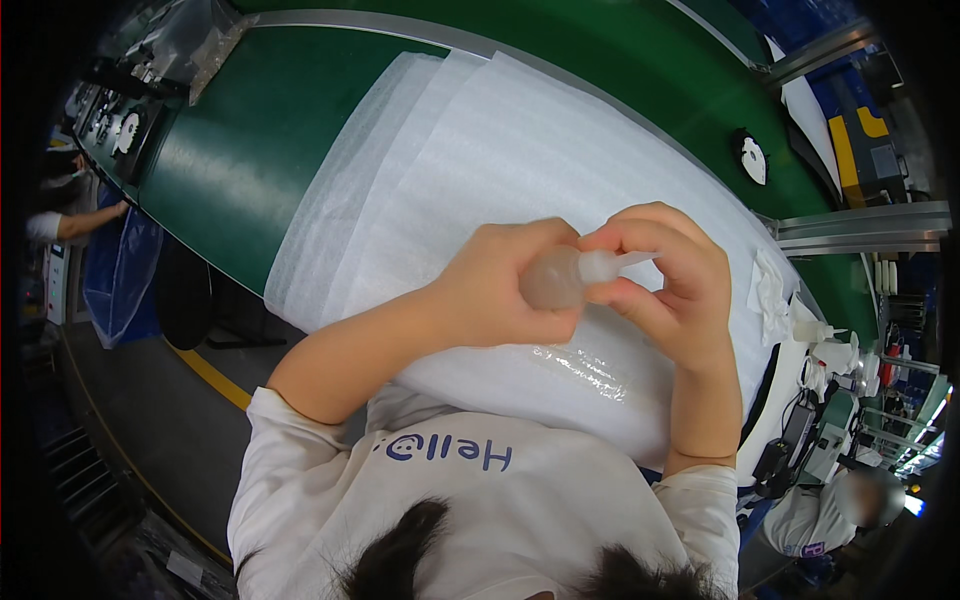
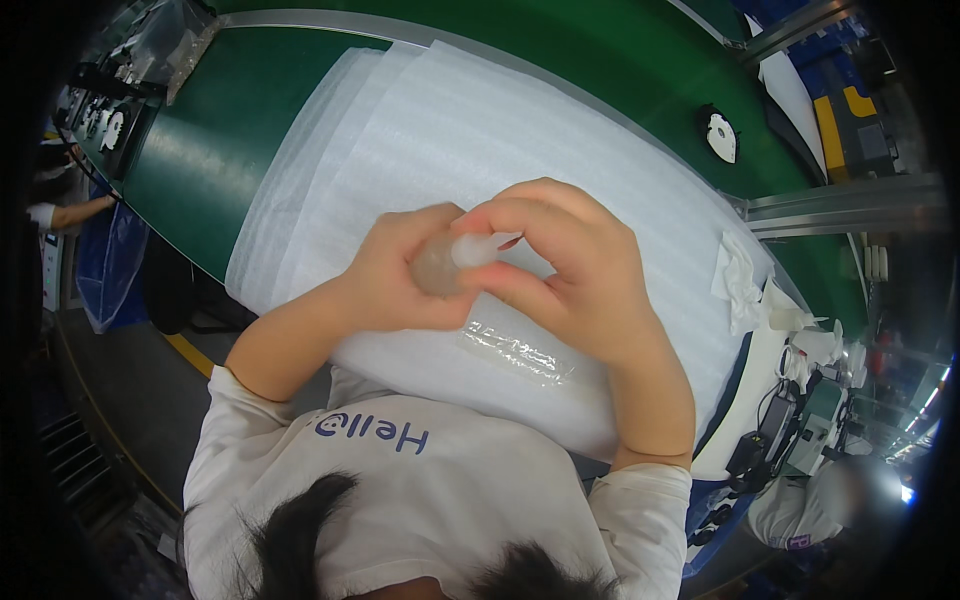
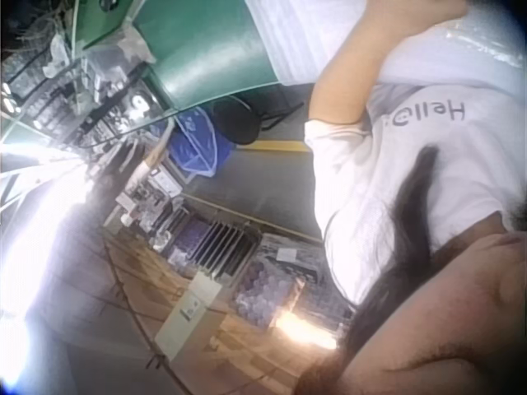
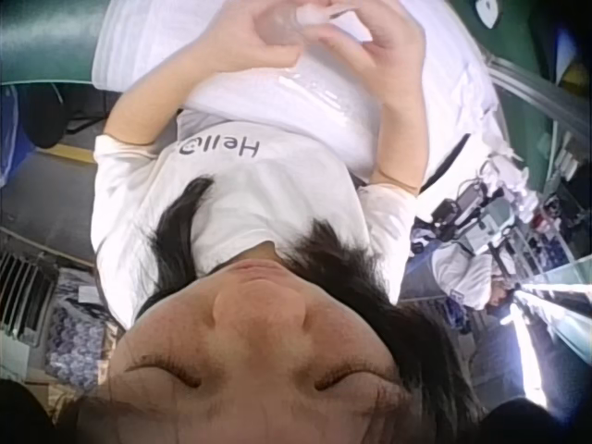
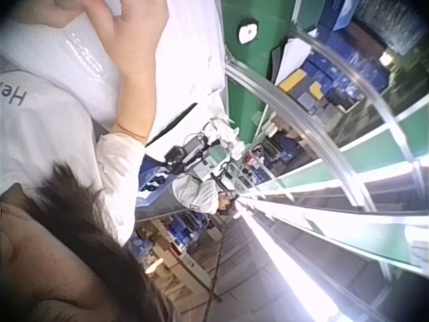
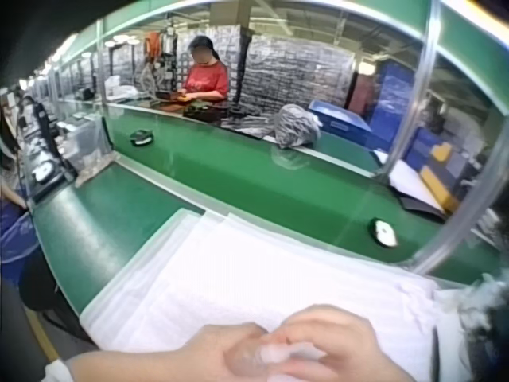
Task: Refilling a small plastic squeeze bottle with liquid from a larger metal container and capping the bottles in an assembly line environment.
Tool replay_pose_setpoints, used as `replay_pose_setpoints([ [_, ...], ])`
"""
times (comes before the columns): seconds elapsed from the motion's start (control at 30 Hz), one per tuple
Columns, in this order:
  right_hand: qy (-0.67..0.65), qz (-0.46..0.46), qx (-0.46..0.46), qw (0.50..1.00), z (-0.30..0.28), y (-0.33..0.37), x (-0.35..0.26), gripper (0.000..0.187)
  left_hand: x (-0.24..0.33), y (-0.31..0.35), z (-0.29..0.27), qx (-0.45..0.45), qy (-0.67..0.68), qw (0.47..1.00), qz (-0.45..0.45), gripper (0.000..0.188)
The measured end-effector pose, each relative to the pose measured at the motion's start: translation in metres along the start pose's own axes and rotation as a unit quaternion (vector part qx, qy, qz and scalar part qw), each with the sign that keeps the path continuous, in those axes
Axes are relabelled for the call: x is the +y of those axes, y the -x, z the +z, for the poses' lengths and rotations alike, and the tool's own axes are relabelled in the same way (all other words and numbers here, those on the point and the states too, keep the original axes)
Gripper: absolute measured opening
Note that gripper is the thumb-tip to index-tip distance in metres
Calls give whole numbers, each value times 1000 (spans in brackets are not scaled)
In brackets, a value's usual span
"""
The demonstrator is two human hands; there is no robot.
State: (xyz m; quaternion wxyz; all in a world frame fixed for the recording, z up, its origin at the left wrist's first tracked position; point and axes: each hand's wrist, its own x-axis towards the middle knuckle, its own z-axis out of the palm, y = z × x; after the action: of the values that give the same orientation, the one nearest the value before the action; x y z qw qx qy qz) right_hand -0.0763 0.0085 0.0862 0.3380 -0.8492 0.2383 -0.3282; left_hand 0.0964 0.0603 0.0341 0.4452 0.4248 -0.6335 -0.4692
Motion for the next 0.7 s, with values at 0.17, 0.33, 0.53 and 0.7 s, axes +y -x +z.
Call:
replay_pose_setpoints([
  [0.17, 6, 13, 61, 998, 11, 7, 4, 34, -3, 0, 0, 74, -133, 984, 97, 36],
  [0.33, -225, 83, -1, 971, 6, 1, 3, 40, -1, 1, -2, -43, 36, 998, 43, 36],
  [0.53, -119, 48, -3, 992, 11, 5, 10, 33, -3, 0, 2, -16, 157, 987, 25, 37],
  [0.7, -125, 78, 38, 988, 18, 3, 6, 29, -7, 2, 1, 14, 84, 995, 45, 40],
])
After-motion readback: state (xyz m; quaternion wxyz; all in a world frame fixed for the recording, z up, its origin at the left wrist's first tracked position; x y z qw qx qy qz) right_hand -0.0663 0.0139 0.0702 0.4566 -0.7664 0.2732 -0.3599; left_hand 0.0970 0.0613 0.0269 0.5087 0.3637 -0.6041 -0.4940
